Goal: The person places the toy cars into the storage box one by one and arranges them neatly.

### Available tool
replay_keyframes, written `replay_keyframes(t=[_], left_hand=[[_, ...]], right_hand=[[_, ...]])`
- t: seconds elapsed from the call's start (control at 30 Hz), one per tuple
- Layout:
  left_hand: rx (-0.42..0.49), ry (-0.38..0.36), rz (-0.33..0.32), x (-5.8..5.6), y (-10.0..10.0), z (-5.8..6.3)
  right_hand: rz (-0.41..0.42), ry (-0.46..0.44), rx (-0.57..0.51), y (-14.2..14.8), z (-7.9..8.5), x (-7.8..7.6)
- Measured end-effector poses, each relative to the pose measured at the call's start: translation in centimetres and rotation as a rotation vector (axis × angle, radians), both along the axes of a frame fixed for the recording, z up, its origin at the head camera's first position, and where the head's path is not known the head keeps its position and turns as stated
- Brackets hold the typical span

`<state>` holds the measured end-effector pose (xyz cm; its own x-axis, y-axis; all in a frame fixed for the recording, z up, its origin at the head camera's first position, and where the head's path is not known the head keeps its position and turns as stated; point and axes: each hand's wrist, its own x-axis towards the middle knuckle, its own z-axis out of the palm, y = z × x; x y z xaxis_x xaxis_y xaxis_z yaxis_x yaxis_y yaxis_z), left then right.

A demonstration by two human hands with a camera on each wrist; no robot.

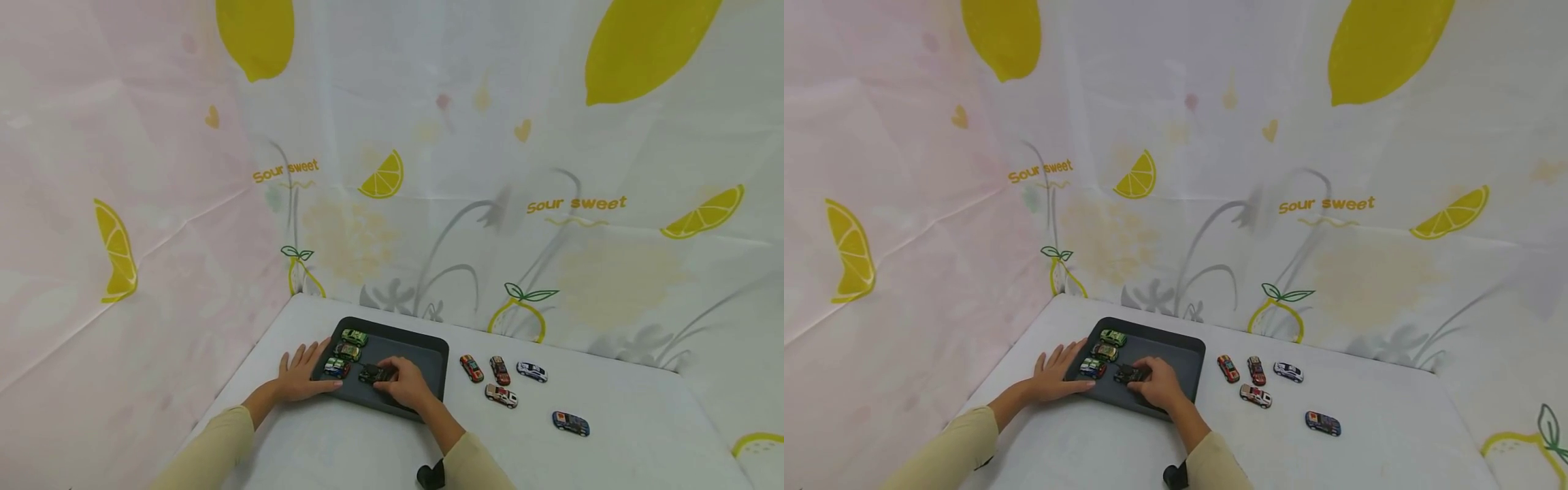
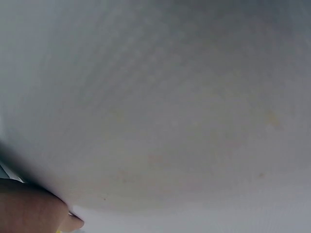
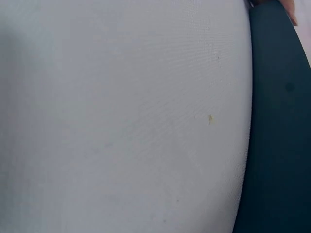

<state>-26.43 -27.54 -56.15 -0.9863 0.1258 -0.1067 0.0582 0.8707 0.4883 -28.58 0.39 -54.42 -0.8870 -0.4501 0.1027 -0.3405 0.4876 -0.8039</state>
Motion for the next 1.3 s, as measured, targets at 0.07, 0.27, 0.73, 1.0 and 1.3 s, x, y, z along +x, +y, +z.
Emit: replay_keyframes(t=[0.07,0.27,0.73,1.0,1.3], left_hand=[[0.009,0.001,-0.001,0.13,0.08,0.14],[0.039,-0.007,-0.003,0.23,0.30,0.38],[0.003,0.006,0.006,-0.34,0.19,-0.31],[0.006,0.001,0.011,-0.09,0.13,-0.46],[0.012,-0.001,0.004,0.00,-0.02,-0.18]], right_hand=[[0.000,-0.001,0.000,-0.01,-0.02,0.04],[-0.001,-0.005,-0.003,0.02,-0.17,-0.05],[0.005,-0.040,-0.026,0.18,-0.18,-0.22],[0.009,-0.065,-0.032,0.17,-0.26,0.00],[0.028,-0.030,-0.018,0.01,-0.13,-0.03]])
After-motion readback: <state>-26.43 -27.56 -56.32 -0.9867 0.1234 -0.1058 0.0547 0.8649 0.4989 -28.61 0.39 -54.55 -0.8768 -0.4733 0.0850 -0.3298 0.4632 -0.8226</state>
